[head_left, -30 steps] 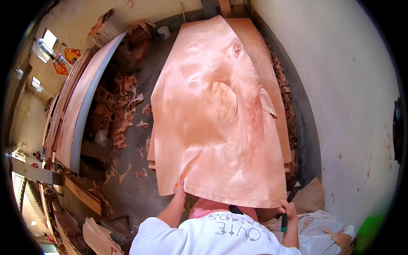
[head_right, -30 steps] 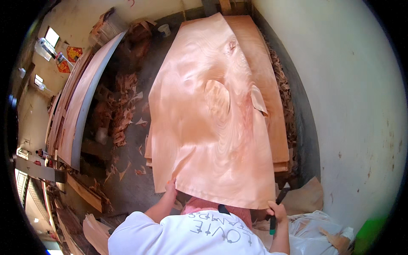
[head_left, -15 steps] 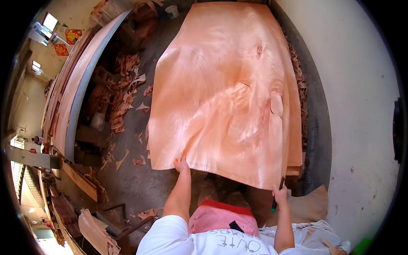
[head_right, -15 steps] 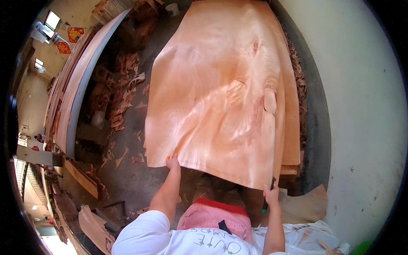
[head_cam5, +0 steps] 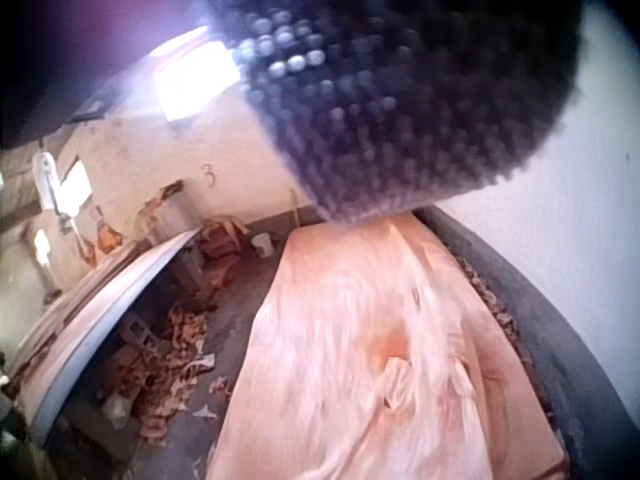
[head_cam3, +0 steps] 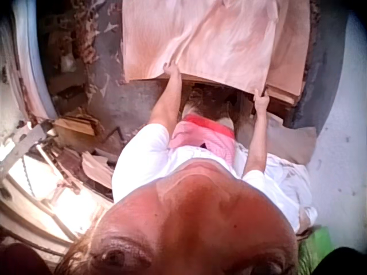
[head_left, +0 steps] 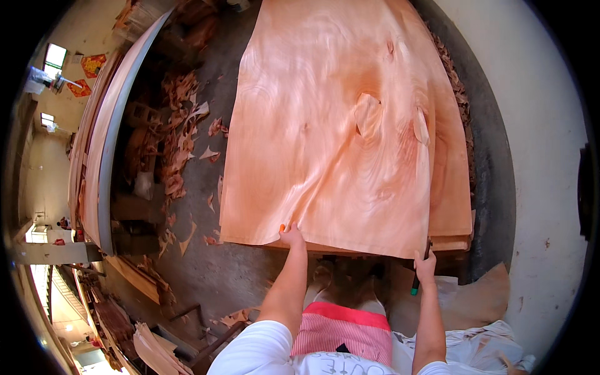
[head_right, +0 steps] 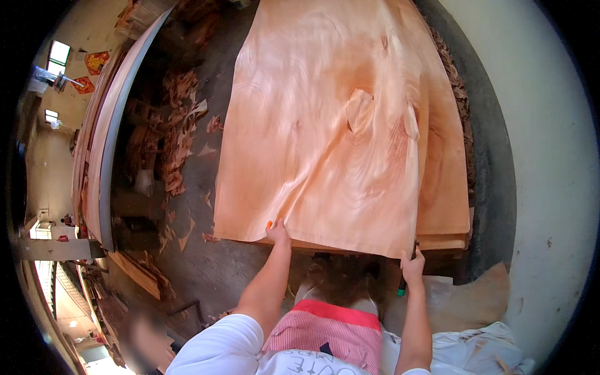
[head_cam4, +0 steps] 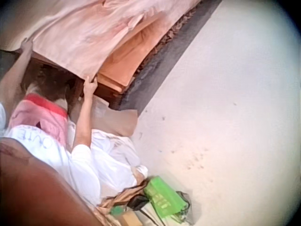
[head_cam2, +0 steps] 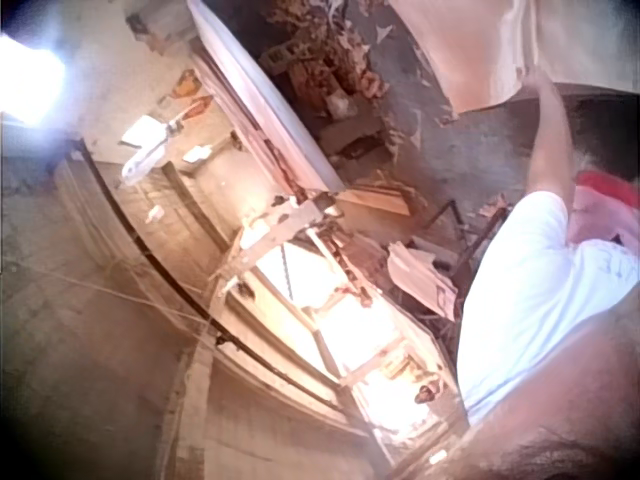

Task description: The person uses a utility knife to cut out defects from a sheet of wood veneer, then cuts replacement patches from a separate piece of wood and fits them into the holes.

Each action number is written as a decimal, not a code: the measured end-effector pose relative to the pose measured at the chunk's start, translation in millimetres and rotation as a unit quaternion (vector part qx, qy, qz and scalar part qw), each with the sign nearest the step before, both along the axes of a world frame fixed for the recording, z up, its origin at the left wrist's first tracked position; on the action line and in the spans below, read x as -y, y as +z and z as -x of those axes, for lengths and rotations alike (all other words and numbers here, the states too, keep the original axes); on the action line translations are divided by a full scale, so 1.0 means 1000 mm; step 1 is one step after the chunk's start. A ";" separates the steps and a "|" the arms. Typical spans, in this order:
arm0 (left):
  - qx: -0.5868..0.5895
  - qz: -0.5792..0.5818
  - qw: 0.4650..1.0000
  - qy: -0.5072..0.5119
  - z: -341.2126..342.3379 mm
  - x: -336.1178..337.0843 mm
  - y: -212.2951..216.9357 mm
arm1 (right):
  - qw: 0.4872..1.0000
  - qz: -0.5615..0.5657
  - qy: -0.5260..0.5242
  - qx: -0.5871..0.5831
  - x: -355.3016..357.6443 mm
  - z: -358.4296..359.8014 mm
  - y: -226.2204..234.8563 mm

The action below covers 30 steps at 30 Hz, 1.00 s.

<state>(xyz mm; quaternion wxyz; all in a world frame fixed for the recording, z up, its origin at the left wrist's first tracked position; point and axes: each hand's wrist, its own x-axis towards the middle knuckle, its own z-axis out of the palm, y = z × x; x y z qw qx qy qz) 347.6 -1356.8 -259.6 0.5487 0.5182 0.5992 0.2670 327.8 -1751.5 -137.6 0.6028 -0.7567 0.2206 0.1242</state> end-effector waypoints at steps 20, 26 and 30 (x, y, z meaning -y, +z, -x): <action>0.204 0.301 0.928 0.081 -0.028 -0.020 -0.099 | 0.969 0.238 0.056 0.040 0.012 -0.055 -0.124; 0.153 0.385 0.890 0.190 -0.001 -0.054 -0.149 | 0.894 0.414 0.149 0.080 0.058 -0.085 -0.140; 0.149 0.372 0.901 0.165 0.021 -0.091 -0.171 | 0.817 0.547 0.177 -0.045 0.096 -0.094 -0.130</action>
